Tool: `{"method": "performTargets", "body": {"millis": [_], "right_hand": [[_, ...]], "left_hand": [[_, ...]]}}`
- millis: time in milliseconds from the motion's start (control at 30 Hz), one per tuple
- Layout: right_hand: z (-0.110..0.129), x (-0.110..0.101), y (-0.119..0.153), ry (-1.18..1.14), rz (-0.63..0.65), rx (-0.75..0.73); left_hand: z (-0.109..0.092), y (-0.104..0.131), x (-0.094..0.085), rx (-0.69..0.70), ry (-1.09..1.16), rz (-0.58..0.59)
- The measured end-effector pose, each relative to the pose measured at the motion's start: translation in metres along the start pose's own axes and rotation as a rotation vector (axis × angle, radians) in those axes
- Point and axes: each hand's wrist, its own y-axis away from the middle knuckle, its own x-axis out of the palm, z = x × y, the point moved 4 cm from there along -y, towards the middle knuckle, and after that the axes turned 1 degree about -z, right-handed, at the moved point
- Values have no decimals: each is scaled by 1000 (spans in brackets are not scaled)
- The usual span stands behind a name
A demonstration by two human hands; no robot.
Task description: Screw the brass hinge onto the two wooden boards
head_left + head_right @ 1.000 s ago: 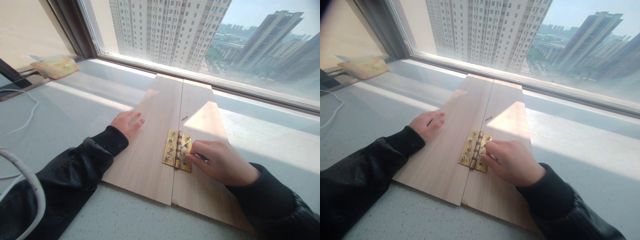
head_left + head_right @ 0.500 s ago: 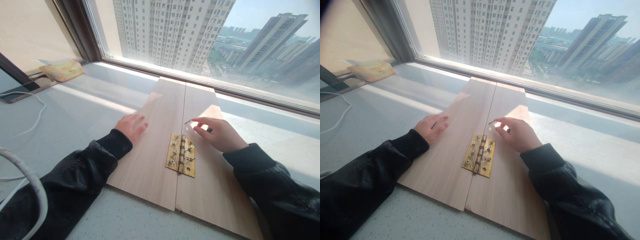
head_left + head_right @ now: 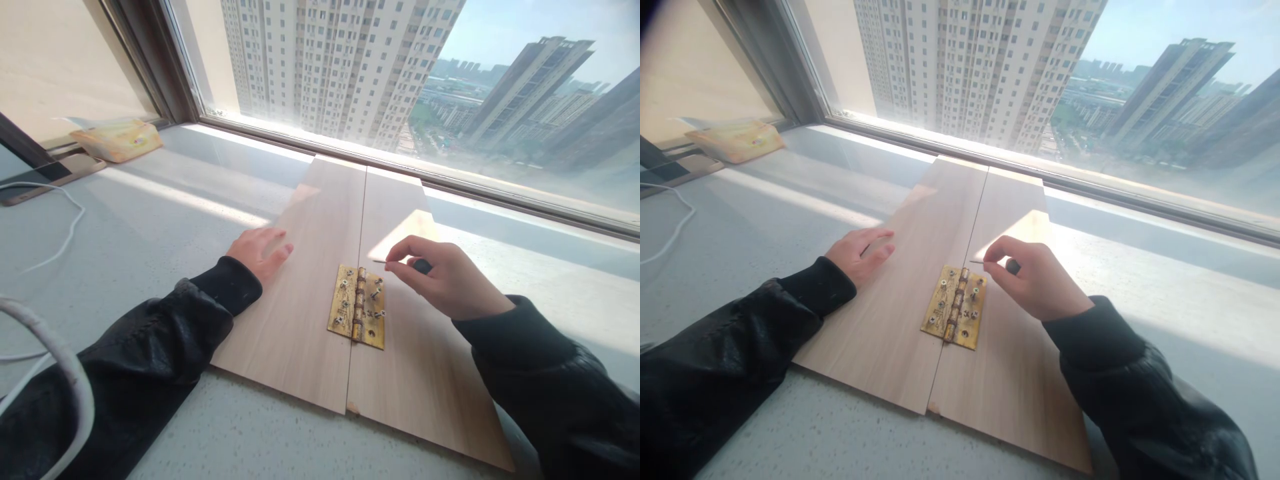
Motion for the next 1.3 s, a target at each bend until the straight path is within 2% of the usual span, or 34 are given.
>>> {"method": "performTargets", "body": {"millis": [133,233,433,567,733,1000,1300], "right_hand": [[38,-3,35,-146,55,-104],[50,1,43,-169,79,-146],[51,6,43,-102,125,-143],[50,11,47,-69,121,-174],[51,17,50,3,136,-214],[58,17,51,92,132,-286],[56,18,55,175,144,-293]], "left_hand": [[-2,0,-1,1,-2,25],[-1,0,-1,1,-1,21],[1,-1,1,24,-5,11],[-1,0,-1,36,-7,36],[-2,1,-2,28,3,8],[0,0,0,19,1,-11],[-2,1,-1,5,-10,3]]}}
